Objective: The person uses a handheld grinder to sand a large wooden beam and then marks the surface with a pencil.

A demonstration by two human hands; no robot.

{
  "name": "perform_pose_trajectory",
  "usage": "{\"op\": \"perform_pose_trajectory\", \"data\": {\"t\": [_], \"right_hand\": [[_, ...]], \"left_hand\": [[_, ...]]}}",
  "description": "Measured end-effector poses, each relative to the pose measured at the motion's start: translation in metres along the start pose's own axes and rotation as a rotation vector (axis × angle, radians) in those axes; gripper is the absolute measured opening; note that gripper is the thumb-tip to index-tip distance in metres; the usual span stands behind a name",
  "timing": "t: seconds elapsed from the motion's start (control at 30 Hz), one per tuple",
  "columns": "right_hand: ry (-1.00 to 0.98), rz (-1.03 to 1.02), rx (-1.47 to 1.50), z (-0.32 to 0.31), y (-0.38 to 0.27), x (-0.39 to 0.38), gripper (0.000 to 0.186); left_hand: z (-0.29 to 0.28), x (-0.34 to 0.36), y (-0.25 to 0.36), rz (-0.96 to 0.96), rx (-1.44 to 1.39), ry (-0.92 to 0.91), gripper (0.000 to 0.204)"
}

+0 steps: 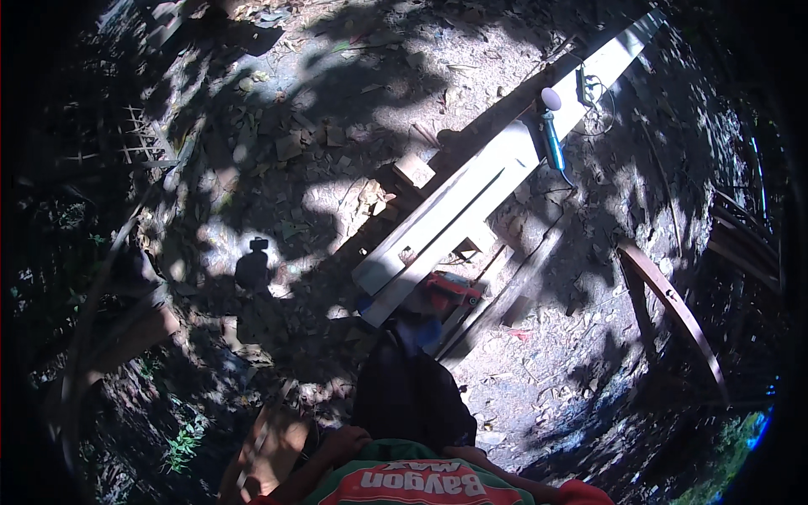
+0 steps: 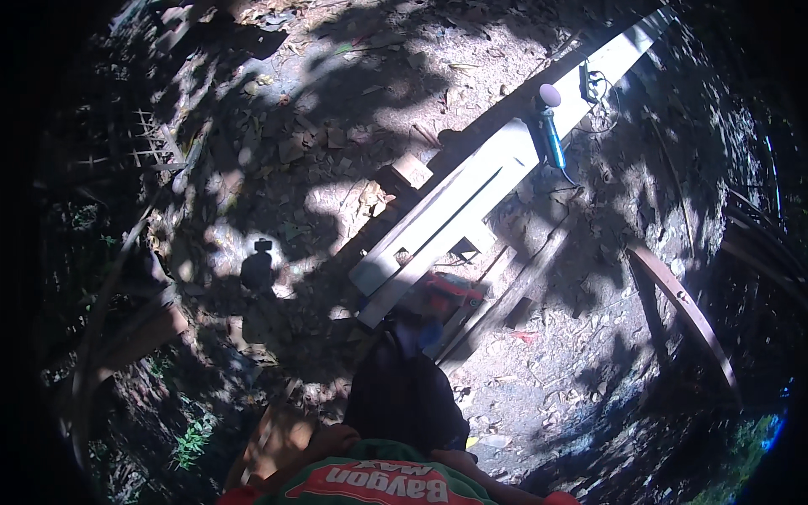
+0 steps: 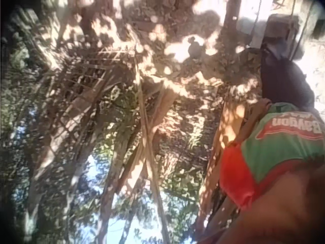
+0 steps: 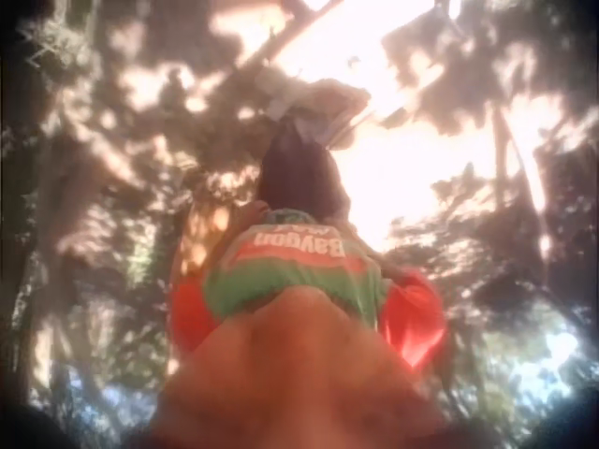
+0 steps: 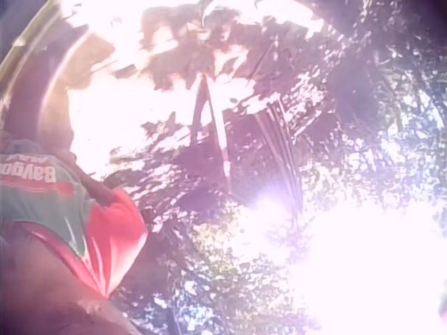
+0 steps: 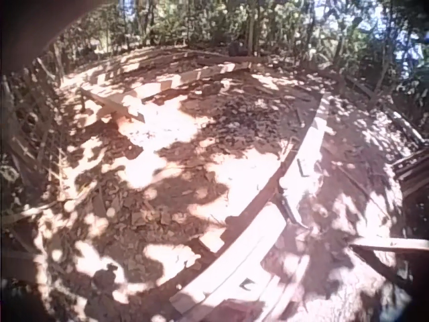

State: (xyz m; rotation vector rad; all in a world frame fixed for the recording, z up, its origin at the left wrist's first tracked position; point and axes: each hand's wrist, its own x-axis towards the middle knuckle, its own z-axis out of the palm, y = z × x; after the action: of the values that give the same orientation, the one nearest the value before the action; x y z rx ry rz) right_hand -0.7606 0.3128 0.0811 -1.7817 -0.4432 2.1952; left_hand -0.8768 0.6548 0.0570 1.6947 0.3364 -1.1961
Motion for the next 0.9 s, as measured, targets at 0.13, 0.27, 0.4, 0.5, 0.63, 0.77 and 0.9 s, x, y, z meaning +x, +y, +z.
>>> {"op": "perform_pose_trajectory", "data": {"t": [0.13, 0.27, 0.4, 0.5, 0.63, 0.77, 0.9], "right_hand": [[-0.026, -0.19, 0.045, 0.033, 0.018, 0.049, 0.043], [-0.14, -0.443, 0.19, 0.09, 0.024, 0.094, 0.041], [-0.143, -0.717, 0.319, 0.058, 0.029, 0.141, 0.037], [0.223, -0.579, 0.352, -0.052, 0.039, 0.173, 0.034], [0.964, -0.384, 0.578, -0.206, 0.09, 0.228, 0.033], [1.254, -0.435, 0.618, -0.298, 0.162, 0.297, 0.033], [1.415, -0.526, 0.418, -0.312, 0.189, 0.368, 0.031]], "left_hand": [[-0.025, -0.018, 0.014, -0.135, 0.219, -0.173, 0.034], [-0.031, -0.049, 0.0, -0.195, 0.175, -0.328, 0.033], [-0.045, -0.039, -0.031, -0.22, 0.119, -0.486, 0.034], [-0.067, 0.033, -0.068, -0.082, 0.231, -0.498, 0.034], [-0.144, 0.223, 0.039, -0.098, 0.378, 0.366, 0.032], [-0.175, 0.376, 0.065, 0.207, 0.367, 0.724, 0.044], [-0.151, 0.446, 0.054, 0.672, 0.696, 0.918, 0.065]]}}
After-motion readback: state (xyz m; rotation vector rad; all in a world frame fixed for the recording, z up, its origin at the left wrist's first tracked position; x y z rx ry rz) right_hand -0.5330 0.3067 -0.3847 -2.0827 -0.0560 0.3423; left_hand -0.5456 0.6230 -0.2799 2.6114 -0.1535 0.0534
